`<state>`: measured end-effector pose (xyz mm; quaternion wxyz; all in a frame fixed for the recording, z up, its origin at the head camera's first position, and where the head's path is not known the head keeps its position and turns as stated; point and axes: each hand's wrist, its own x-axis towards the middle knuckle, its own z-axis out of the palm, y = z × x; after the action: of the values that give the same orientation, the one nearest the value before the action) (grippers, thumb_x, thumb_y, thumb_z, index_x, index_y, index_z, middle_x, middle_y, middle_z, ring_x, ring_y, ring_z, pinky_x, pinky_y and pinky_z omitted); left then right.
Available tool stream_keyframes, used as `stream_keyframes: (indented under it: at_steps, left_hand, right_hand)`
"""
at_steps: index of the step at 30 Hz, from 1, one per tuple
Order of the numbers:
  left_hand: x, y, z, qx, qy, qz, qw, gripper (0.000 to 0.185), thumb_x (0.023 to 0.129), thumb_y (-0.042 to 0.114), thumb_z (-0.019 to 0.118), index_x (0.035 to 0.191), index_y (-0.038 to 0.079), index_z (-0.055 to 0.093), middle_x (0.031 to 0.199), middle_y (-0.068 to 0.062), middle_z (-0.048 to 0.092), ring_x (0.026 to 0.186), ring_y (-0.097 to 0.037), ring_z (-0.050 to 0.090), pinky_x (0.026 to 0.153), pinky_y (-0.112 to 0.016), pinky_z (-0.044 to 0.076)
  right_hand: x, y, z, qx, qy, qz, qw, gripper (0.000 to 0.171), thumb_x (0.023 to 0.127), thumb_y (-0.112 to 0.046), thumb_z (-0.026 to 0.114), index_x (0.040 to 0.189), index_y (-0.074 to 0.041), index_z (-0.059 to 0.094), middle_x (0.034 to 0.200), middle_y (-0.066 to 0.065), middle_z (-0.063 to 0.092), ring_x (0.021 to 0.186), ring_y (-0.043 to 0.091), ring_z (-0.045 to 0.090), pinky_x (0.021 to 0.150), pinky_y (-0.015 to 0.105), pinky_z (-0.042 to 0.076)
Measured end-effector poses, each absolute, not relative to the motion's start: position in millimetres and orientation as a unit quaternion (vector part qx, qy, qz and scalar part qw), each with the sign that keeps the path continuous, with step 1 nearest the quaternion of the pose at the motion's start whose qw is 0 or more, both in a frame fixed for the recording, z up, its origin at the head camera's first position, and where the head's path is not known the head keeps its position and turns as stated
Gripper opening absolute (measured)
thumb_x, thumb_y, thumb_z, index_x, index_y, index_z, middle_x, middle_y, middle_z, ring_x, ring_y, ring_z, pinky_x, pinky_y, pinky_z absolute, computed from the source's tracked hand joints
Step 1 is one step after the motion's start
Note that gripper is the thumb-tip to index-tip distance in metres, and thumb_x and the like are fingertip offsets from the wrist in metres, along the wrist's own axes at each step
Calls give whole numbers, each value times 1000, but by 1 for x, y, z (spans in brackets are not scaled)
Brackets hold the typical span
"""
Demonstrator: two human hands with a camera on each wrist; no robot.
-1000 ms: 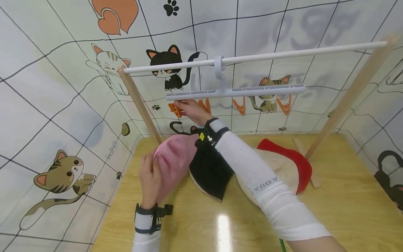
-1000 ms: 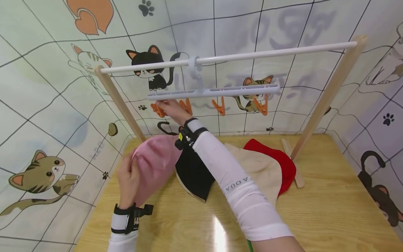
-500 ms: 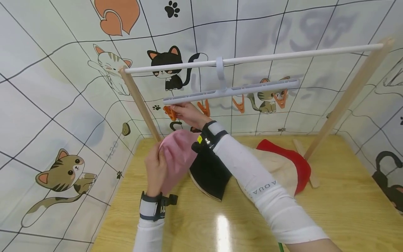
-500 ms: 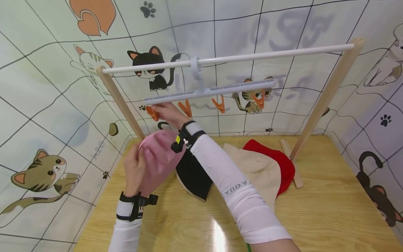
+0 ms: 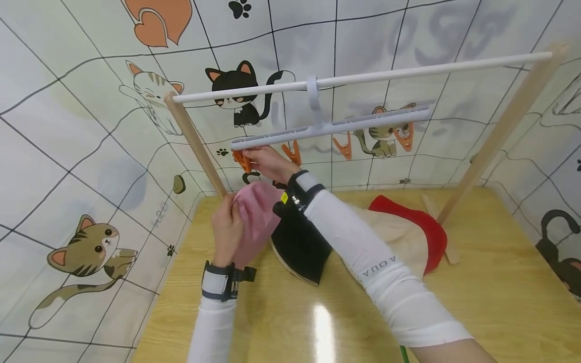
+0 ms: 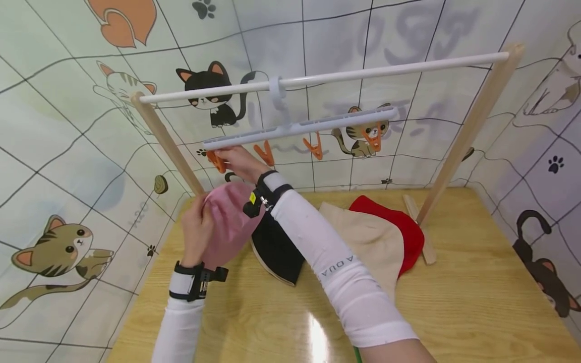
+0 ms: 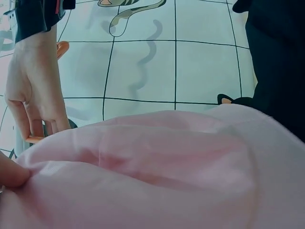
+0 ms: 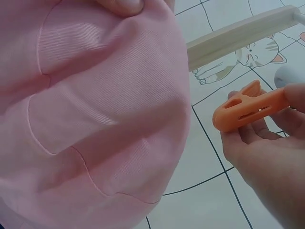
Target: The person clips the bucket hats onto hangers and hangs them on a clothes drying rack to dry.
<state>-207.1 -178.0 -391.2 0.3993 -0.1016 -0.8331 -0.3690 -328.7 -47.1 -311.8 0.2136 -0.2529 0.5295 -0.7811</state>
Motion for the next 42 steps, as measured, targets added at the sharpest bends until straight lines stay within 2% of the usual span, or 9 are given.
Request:
stream_keyframes:
  at_steps: [6, 12, 20, 26, 33, 38, 42]
  left_hand:
    - [-217, -180, -379, -107, -839, -364, 390, 16, 88, -12, 49, 96, -10, 63, 78, -24, 64, 61, -34, 57, 54, -42, 44]
    - [-226, -184, -368, -110, -849, -343, 387, 18, 83, -12, 51, 92, -10, 66, 65, -20, 60, 53, -31, 51, 50, -37, 38]
    - [-230, -182, -364, -67, -855, -359, 370, 20, 84, -9, 51, 91, -7, 70, 72, -19, 65, 59, -34, 59, 52, -42, 42]
    - [-230, -179, -364, -61, -858, -349, 371, 18, 84, -8, 53, 92, -8, 70, 73, -21, 66, 60, -37, 60, 53, -45, 43]
    - [-229, -178, -365, -45, -849, -348, 395, 17, 84, -8, 54, 90, -11, 69, 73, -23, 66, 59, -37, 60, 51, -44, 43]
    - [-228, -175, -366, -23, -837, -350, 419, 16, 85, -5, 55, 87, -10, 70, 68, -21, 64, 54, -33, 55, 49, -39, 36]
    - [-228, -174, -366, -2, -824, -355, 442, 14, 85, -4, 58, 86, -9, 70, 63, -18, 60, 53, -30, 48, 50, -35, 30]
  right_hand:
    - [-330, -45, -309, -250, 519, -783, 235, 35, 102, 1, 35, 135, 9, 44, 107, 11, 52, 93, 21, 46, 80, 30, 40]
    - [-331, -43, -311, -246, 510, -783, 258, 35, 102, 1, 35, 136, 11, 42, 108, 11, 54, 96, 21, 49, 83, 31, 43]
    - [-326, -46, -315, -267, 501, -786, 245, 36, 100, 6, 38, 135, 15, 41, 104, 11, 57, 95, 21, 53, 92, 35, 46]
    - [-322, -51, -314, -252, 488, -802, 235, 34, 99, 9, 39, 131, 17, 43, 99, 10, 57, 92, 21, 54, 90, 35, 46]
    - [-316, -61, -313, -223, 490, -810, 231, 33, 97, 10, 42, 129, 17, 45, 96, 7, 57, 89, 18, 54, 89, 31, 47]
    - [-312, -62, -312, -208, 493, -816, 219, 32, 96, 11, 44, 128, 17, 47, 96, 8, 57, 89, 18, 54, 87, 28, 47]
    - [-311, -61, -312, -208, 525, -799, 204, 33, 95, 10, 48, 128, 14, 51, 103, 10, 60, 94, 17, 56, 90, 26, 46]
